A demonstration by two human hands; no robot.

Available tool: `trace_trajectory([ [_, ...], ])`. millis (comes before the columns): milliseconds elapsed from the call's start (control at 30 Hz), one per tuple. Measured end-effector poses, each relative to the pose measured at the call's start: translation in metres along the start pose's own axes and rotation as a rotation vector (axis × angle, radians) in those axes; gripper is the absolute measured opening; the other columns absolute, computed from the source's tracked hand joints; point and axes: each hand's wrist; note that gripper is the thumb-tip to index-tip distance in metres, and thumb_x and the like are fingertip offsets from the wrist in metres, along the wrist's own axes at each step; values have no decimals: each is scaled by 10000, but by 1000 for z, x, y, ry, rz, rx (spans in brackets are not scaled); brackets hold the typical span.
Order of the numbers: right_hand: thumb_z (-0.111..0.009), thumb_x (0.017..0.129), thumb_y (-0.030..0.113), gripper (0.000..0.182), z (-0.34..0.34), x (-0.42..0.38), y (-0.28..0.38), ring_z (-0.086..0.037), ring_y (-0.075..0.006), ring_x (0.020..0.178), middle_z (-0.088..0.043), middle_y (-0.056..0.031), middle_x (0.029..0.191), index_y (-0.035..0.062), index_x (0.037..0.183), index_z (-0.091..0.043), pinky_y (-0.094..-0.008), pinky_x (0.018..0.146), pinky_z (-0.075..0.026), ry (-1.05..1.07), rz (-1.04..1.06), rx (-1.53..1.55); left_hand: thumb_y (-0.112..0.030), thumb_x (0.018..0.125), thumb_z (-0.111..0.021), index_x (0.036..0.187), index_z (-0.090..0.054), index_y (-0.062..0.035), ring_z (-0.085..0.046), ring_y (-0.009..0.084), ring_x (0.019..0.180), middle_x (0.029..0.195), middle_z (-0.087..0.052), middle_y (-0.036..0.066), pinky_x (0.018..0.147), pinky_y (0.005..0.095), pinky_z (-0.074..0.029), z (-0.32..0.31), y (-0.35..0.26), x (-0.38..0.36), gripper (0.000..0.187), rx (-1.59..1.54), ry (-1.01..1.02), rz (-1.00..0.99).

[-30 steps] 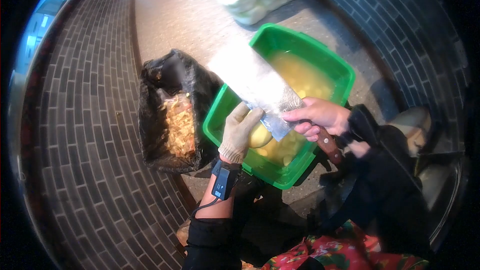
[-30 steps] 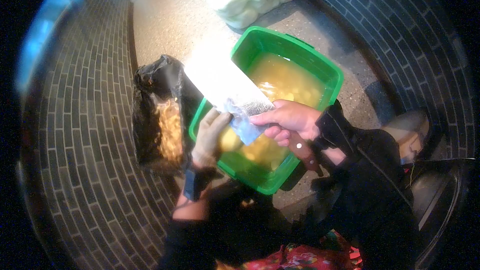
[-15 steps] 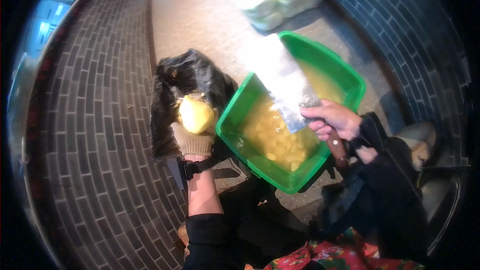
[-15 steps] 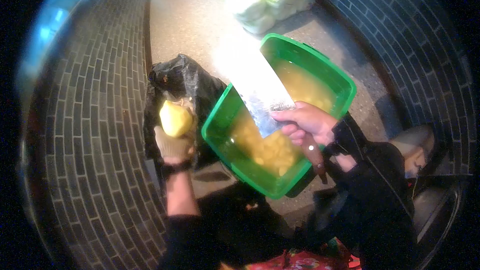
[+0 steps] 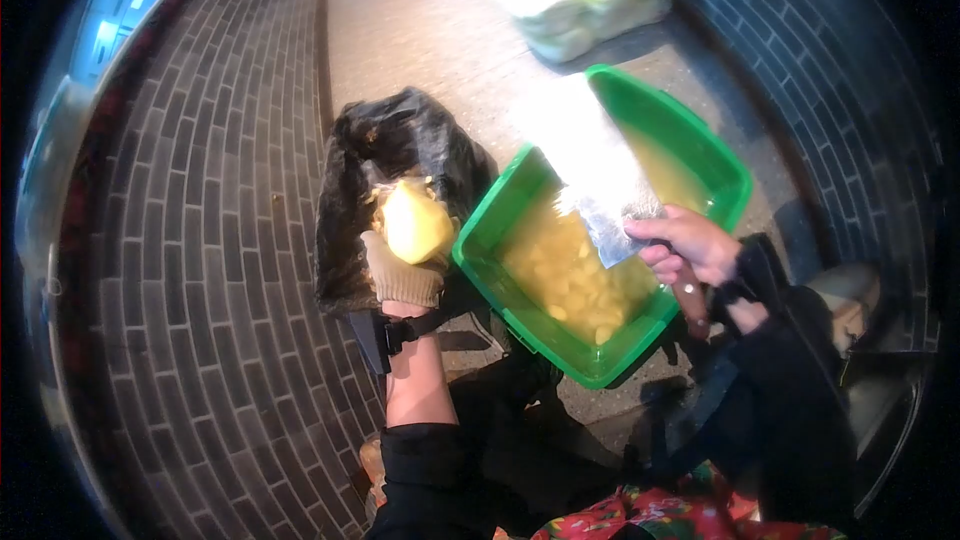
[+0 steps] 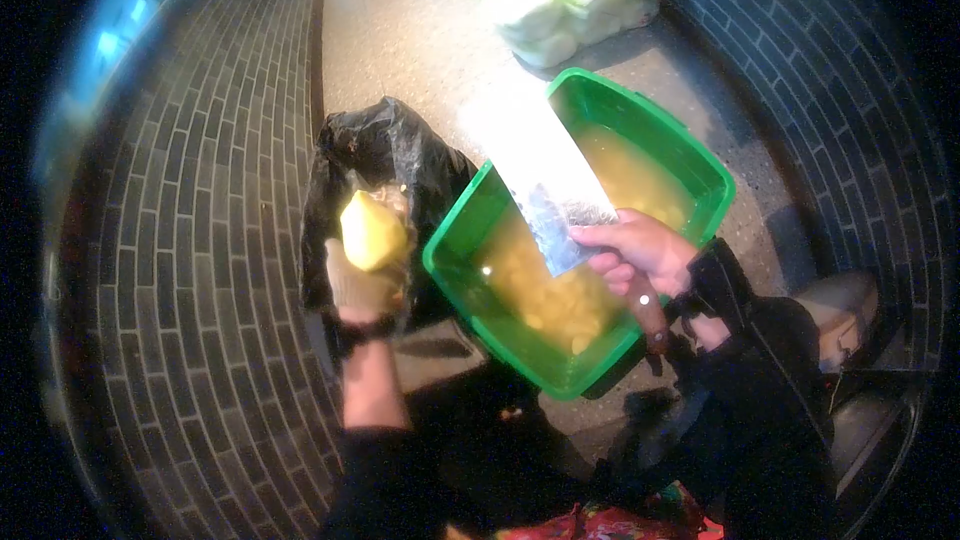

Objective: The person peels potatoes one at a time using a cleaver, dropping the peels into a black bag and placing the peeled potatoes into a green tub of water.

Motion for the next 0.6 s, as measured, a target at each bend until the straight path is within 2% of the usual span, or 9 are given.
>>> trace_trajectory([
  [67, -566, 990, 207, 136, 1, 1, 0, -392, -35, 420, -442, 63, 567, 74, 1002, -543, -201, 385, -326, 6, 2, 0, -386, 971, -386, 1220, -570, -5, -642, 355, 909, 1055, -655, 165, 837, 490, -523, 1, 0, 0, 491, 244, 170, -151],
  [300, -606, 965, 215, 128, 3, 1, -1, -362, -42, 441, -427, 68, 599, 106, 1018, -565, -216, 403, -312, 11, 11, -24, -486, 954, -425, 1257, -555, -52, -651, 349, 944, 1078, -651, 145, 848, 489, -533, -31, 2, -25, 546, 5, 139, -8],
  [367, -619, 955, 225, 146, 4, 3, -3, -364, -43, 437, -413, 70, 597, 109, 1015, -556, -218, 402, -319, -11, 24, -51, -488, 957, -462, 1279, -517, -19, -616, 338, 1066, 1181, -609, 187, 923, 506, -512, -24, 4, -15, 572, 109, 415, 42],
  [400, -619, 955, 225, 146, 3, 2, -3, -364, -43, 437, -413, 70, 597, 109, 1015, -556, -218, 402, -319, -12, 24, -52, -488, 957, -462, 1279, -517, -19, -616, 338, 1066, 1181, -609, 187, 923, 506, -512, -24, 9, -16, 572, 108, 416, 42],
  [467, -642, 932, 228, 193, -2, 1, -4, -426, -48, 479, -494, 50, 635, 88, 1056, -594, -216, 439, -354, -144, 144, -214, -386, 942, -557, 1304, -498, -38, -613, 307, 1064, 1146, -617, 160, 930, 436, -513, -27, 27, -17, 506, 397, 257, -43],
  [500, -642, 932, 228, 193, -5, 1, -6, -426, -48, 479, -494, 50, 635, 88, 1056, -594, -216, 439, -354, -151, 141, -211, -279, 912, -622, 1313, -483, -39, -616, 287, 1042, 1130, -607, 147, 925, 383, -513, -38, 29, -20, 487, 435, 372, -17],
  [533, -651, 917, 223, 207, -10, 2, -8, -485, -67, 524, -564, 19, 672, 63, 1046, -632, -237, 473, -392, -256, 269, -355, -222, 877, -623, 1321, -473, -36, -608, 268, 1039, 1126, -589, 129, 923, 368, -504, -46, 34, -32, 504, 525, 421, -21],
  [567, -660, 903, 219, 226, -12, 2, -10, -544, -86, 568, -633, -11, 710, 37, 1036, -671, -257, 507, -431, -363, 397, -499, -183, 847, -624, 1325, -471, -39, -599, 255, 1042, 1136, -581, 120, 924, 359, -498, -51, 41, -37, 521, 633, 409, -66],
  [600, -660, 903, 219, 226, -8, 7, -13, -544, -86, 568, -633, -11, 710, 37, 1036, -671, -257, 507, -431, -372, 396, -495, -143, 818, -625, 1329, -470, -42, -590, 241, 1046, 1146, -574, 111, 924, 350, -493, -55, 47, -39, 543, 742, 399, -112],
])
Point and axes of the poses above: each hand's wrist, its own x-axis towards the middle knuckle, its own z-axis out of the back of the hand, y = z × x
